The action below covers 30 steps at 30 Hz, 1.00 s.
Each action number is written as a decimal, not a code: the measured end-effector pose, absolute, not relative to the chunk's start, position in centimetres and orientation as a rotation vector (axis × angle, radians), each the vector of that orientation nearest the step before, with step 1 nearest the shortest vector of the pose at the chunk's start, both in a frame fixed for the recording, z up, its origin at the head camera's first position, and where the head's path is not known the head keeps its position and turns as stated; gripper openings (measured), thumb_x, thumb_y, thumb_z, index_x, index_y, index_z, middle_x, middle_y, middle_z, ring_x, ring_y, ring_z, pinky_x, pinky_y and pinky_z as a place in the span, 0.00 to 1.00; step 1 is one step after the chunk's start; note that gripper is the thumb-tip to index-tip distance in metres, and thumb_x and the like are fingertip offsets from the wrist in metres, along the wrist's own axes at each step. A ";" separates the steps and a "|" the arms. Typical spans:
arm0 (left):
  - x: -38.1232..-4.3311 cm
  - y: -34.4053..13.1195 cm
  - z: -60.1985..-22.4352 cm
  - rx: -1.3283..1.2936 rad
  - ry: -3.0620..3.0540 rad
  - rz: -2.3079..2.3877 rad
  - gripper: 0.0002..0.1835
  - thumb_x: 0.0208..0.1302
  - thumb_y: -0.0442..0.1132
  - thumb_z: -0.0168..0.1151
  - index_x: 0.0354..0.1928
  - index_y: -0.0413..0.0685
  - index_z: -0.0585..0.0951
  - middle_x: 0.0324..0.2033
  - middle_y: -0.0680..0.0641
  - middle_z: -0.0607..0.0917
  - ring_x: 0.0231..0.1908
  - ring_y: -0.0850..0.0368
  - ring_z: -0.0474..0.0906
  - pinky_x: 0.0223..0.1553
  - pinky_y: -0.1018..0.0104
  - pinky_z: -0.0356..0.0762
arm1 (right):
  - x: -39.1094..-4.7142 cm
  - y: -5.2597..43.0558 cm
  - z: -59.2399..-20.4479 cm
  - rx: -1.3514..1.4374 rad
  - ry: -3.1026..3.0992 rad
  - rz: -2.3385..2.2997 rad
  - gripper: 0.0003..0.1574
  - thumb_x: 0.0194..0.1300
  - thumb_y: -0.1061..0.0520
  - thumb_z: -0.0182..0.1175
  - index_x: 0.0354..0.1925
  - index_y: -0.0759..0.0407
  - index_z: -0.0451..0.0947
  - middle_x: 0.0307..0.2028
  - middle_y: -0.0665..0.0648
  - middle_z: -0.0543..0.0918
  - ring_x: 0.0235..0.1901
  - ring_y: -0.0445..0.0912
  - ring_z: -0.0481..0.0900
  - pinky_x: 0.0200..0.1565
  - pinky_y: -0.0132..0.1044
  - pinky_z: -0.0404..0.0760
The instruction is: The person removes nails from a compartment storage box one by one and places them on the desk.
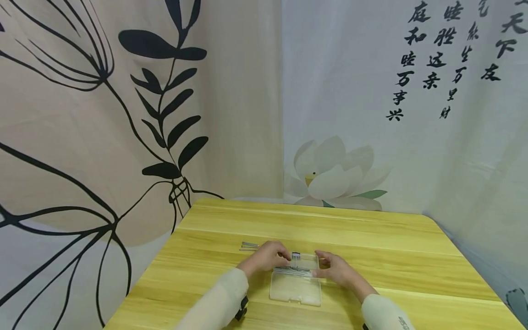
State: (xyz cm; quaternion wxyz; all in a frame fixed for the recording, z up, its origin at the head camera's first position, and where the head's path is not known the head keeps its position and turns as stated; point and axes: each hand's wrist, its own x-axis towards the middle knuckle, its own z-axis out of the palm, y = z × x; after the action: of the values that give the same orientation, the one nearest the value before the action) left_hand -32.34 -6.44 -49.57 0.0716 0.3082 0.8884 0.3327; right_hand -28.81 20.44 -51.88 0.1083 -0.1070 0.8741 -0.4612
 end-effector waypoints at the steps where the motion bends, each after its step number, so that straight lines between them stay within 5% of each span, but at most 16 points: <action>1: -32.3 -6.4 -49.7 0.930 2.668 0.998 0.06 0.65 0.39 0.69 0.42 0.50 0.89 0.39 0.58 0.83 0.43 0.63 0.77 0.45 0.66 0.77 | -28.8 20.5 -51.9 -0.305 2.579 -1.354 0.50 0.59 0.47 0.72 0.71 0.64 0.64 0.62 0.68 0.74 0.62 0.65 0.68 0.59 0.62 0.68; 7: -32.3 -6.0 -50.1 0.942 2.687 0.952 0.04 0.63 0.39 0.70 0.40 0.51 0.89 0.37 0.61 0.82 0.41 0.65 0.77 0.44 0.68 0.77 | -28.8 20.6 -52.0 -0.294 2.593 -1.359 0.48 0.58 0.48 0.73 0.70 0.64 0.66 0.68 0.68 0.68 0.68 0.67 0.60 0.65 0.64 0.57; 14: -32.1 -5.8 -50.1 0.953 2.715 0.902 0.02 0.63 0.40 0.70 0.37 0.54 0.89 0.35 0.62 0.81 0.38 0.68 0.76 0.43 0.69 0.76 | -28.7 20.4 -52.2 -0.305 2.602 -1.370 0.48 0.59 0.51 0.73 0.71 0.64 0.65 0.67 0.67 0.69 0.68 0.66 0.61 0.65 0.63 0.58; 22: -32.3 -5.2 -50.0 0.950 2.802 0.787 0.02 0.62 0.44 0.71 0.36 0.59 0.89 0.35 0.66 0.81 0.40 0.67 0.77 0.58 0.56 0.65 | -28.5 20.4 -52.2 -0.317 2.636 -1.335 0.47 0.60 0.50 0.72 0.70 0.64 0.66 0.67 0.68 0.68 0.68 0.67 0.60 0.65 0.65 0.57; 30: -32.6 -5.0 -50.6 0.989 2.850 0.713 0.01 0.60 0.45 0.72 0.33 0.60 0.89 0.33 0.67 0.82 0.39 0.68 0.76 0.59 0.52 0.63 | -28.3 20.3 -52.3 -0.281 2.624 -1.331 0.46 0.60 0.48 0.71 0.71 0.60 0.66 0.68 0.67 0.68 0.68 0.67 0.60 0.64 0.66 0.57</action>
State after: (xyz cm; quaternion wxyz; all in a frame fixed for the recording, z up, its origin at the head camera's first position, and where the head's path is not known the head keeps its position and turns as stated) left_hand -32.55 -4.97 -50.60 0.0208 0.3190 0.9192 0.2299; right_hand -28.33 20.34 -52.35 0.0927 -0.0945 0.8840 -0.4484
